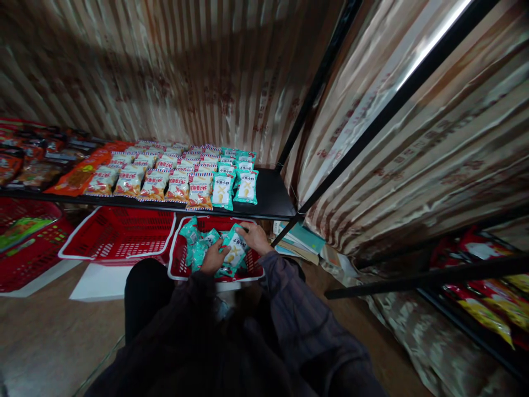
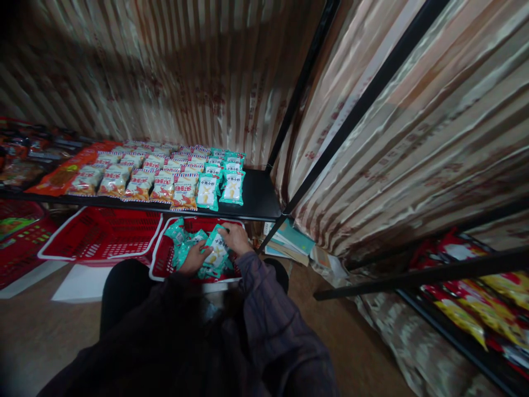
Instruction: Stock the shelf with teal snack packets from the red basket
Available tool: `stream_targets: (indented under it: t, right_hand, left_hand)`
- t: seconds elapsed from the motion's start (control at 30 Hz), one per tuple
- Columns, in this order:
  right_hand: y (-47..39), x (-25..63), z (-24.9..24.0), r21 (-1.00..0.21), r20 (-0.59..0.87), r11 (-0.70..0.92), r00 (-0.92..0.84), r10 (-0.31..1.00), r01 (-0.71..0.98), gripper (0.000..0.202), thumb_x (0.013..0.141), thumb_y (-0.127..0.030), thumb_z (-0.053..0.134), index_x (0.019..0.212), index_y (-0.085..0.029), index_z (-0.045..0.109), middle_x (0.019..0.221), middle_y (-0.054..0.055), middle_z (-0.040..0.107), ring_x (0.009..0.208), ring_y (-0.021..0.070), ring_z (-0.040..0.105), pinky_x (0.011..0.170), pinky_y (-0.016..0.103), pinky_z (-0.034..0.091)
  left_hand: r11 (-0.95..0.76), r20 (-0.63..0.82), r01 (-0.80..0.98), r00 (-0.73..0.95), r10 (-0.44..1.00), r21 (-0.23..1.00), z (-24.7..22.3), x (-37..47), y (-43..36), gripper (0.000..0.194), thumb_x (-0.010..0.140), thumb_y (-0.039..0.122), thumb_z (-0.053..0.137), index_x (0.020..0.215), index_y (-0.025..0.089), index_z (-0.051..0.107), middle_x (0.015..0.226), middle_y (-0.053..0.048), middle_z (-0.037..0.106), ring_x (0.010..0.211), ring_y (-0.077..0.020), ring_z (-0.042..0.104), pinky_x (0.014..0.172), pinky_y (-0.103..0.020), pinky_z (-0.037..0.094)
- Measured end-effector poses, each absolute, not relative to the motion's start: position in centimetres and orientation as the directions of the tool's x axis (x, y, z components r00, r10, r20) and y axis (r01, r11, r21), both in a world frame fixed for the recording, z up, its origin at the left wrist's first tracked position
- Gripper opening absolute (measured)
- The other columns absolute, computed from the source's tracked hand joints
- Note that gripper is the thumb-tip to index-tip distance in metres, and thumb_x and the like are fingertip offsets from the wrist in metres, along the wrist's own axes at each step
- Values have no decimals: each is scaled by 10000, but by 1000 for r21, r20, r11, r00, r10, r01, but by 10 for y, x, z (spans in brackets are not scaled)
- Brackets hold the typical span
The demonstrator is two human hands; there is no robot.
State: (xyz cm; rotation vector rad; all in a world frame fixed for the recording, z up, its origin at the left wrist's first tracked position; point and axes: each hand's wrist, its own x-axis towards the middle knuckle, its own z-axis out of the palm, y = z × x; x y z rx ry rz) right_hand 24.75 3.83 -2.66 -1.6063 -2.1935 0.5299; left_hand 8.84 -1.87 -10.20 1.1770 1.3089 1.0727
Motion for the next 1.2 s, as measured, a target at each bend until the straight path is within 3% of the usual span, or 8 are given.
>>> stream_targets:
  t: [0.27, 0.43, 0.57, 0.67, 0.8, 1.1, 1.2]
  right_hand:
    - [51, 250, -16, -635, 55, 267, -303, 951, 724, 228, 807, -426, 596, 816, -235, 722, 734, -17, 708, 697, 151, 616, 615, 221, 386]
    - [56, 255, -17, -841, 60, 244, -365, 929, 483, 314, 714, -463, 676, 888, -205, 714, 819, -1, 716, 771, 176, 626, 682, 250, 453]
    - [54, 257, -18, -963, -36, 58, -339, 940, 262, 407, 633, -493, 723, 878, -168, 708, 774, 5, 705, 736, 180, 628, 696, 286, 479]
    - [52, 255, -21, -988, -109, -74, -268, 957, 136, 432, 588, -490, 747, 847, -148, 699, 696, -1, 685, 650, 152, 602, 645, 274, 466]
    - [52, 250, -23, -991, -132, -125, -146, 981, 56, 403, 540, -460, 769, 773, -142, 687, 619, -18, 654, 532, 100, 526, 541, 225, 401]
    - [58, 242, -16, -998, 1, 4, -52, 999, 57, 351, 577, -468, 725, 730, -156, 671, 667, 8, 681, 594, 135, 576, 563, 242, 426]
    - [60, 241, -12, -999, 19, 21, -48, 999, 31, 390, 587, -480, 726, 804, -160, 674, 713, 18, 692, 658, 156, 605, 618, 262, 461]
  left_hand:
    - [230, -215, -210, 92, 972, 950, -83, 88, -30, 478, 601, 520, 713, 868, 147, 580, 840, -71, 695, 797, -233, 657, 713, -350, 523]
    - [260, -270, -309, 13, 963, 915, -71, 84, -29, 504, 572, 510, 737, 888, 147, 586, 807, -65, 696, 773, -235, 663, 696, -352, 522]
    - [235, -264, -322, -50, 963, 917, -66, 79, -26, 447, 590, 470, 735, 882, 162, 596, 815, -54, 698, 812, -237, 661, 718, -355, 521]
    - [220, -254, -309, -74, 964, 925, -66, 78, -25, 407, 601, 456, 729, 860, 166, 609, 812, -54, 699, 846, -246, 657, 731, -359, 520]
    - [225, -276, -310, -132, 952, 924, -66, 79, -27, 385, 602, 433, 742, 859, 173, 624, 813, -56, 705, 892, -267, 652, 745, -360, 519]
    - [233, -261, -416, -10, 965, 879, -46, 82, -30, 503, 577, 487, 753, 938, 163, 616, 854, -65, 718, 833, -247, 669, 734, -359, 524]
    - [235, -258, -439, 7, 966, 867, -41, 83, -31, 530, 566, 481, 764, 956, 148, 631, 866, -74, 720, 836, -252, 670, 732, -358, 524]
